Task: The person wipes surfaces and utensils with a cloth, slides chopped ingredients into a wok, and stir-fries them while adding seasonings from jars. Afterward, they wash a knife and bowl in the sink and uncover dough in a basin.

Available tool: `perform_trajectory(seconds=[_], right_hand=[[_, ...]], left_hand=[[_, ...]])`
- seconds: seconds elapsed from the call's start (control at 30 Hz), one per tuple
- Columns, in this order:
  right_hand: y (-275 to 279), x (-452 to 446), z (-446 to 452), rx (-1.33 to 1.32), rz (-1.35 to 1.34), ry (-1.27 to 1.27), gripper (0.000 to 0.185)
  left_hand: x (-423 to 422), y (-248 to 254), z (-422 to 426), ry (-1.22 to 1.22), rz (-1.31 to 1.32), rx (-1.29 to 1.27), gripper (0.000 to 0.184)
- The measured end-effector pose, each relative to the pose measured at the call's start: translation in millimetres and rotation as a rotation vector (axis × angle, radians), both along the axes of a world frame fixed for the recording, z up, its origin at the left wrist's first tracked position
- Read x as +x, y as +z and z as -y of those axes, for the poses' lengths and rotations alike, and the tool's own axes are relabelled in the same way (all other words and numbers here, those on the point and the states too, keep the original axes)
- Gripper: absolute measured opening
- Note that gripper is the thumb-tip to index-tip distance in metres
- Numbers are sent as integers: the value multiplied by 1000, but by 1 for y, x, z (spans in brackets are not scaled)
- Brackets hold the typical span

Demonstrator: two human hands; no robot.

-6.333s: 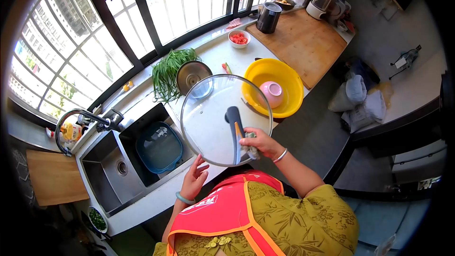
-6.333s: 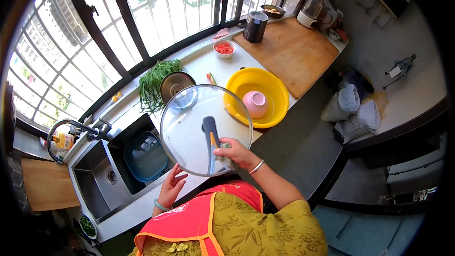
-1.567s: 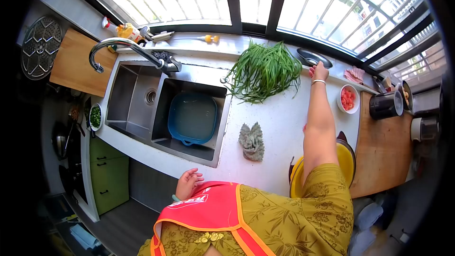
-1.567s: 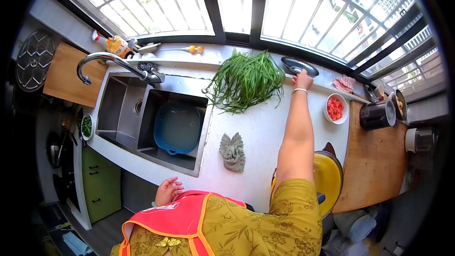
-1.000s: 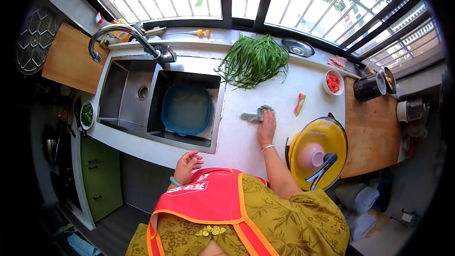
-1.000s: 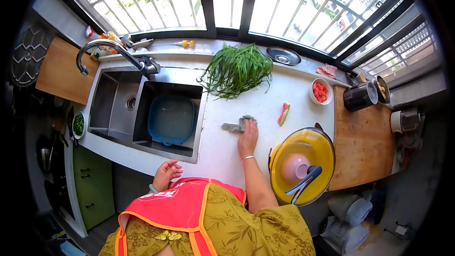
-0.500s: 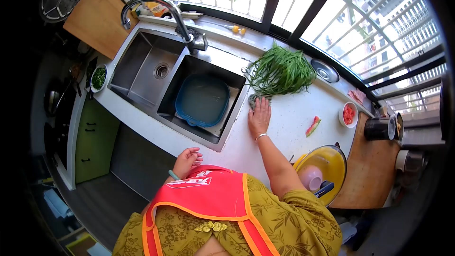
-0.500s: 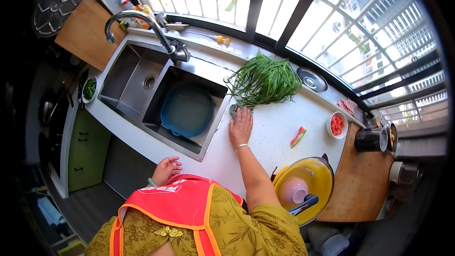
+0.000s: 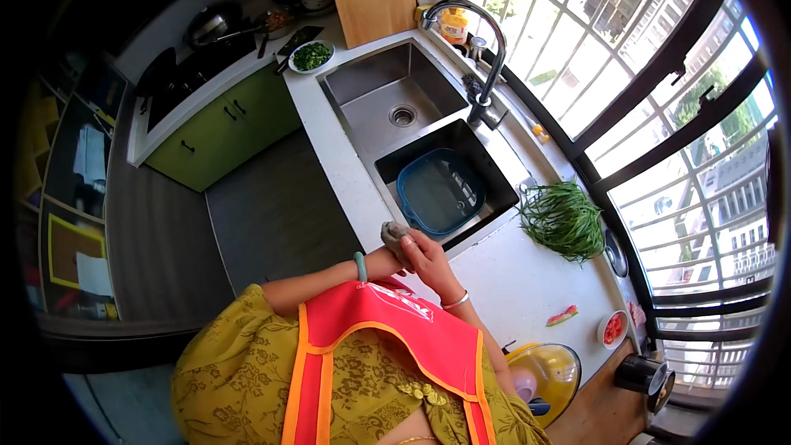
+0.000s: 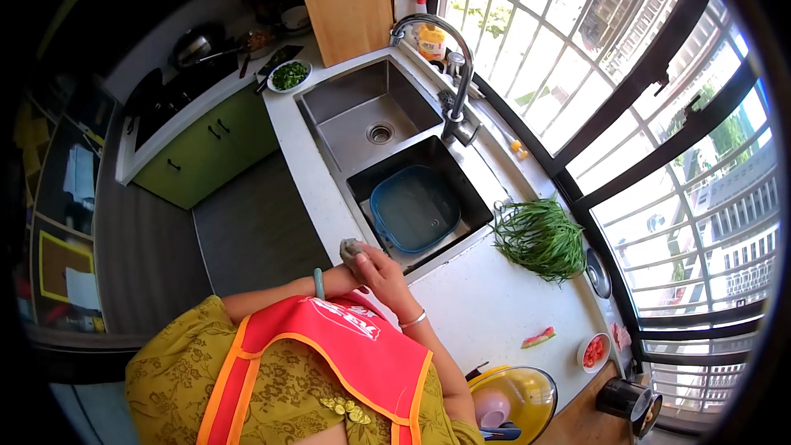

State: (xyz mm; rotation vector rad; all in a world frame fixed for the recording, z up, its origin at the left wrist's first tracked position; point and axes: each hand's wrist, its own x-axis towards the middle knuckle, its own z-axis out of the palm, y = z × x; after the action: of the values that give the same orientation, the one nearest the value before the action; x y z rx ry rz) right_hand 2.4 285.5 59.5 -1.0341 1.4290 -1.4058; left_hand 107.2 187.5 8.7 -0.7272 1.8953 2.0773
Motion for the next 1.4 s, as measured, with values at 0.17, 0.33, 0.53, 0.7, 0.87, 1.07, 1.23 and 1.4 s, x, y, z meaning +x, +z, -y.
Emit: perform_trajectory(seconds=[0.17, 0.33, 0.53, 0.7, 0.87, 1.07, 1.23, 1.4], right_hand=[[27, 34, 5, -248, -658, 174, 25], [-13, 44, 11, 138, -197, 66, 22], [-80, 28, -17, 252, -27, -508, 16], [-121, 24, -106, 309, -390, -737, 24], [-174, 62, -99, 880, -1064, -648, 50], [-165, 82, 38, 618, -1110, -534, 49], [-167, 79, 151, 402, -1104, -381, 47], [-159, 69, 201, 330, -711, -330, 42]], left_hand=[[30, -4, 3, -367, -532, -451, 34], [39, 34, -18, -651, 31, -647, 35], [58, 54, -4, -503, -296, -685, 36], [90, 31, 52, -356, -225, -676, 36], [127, 22, 114, -292, -150, -575, 36], [158, 16, 180, -235, -56, -514, 37], [177, 17, 216, -266, -99, -513, 35], [195, -4, 237, -184, -143, -477, 36]])
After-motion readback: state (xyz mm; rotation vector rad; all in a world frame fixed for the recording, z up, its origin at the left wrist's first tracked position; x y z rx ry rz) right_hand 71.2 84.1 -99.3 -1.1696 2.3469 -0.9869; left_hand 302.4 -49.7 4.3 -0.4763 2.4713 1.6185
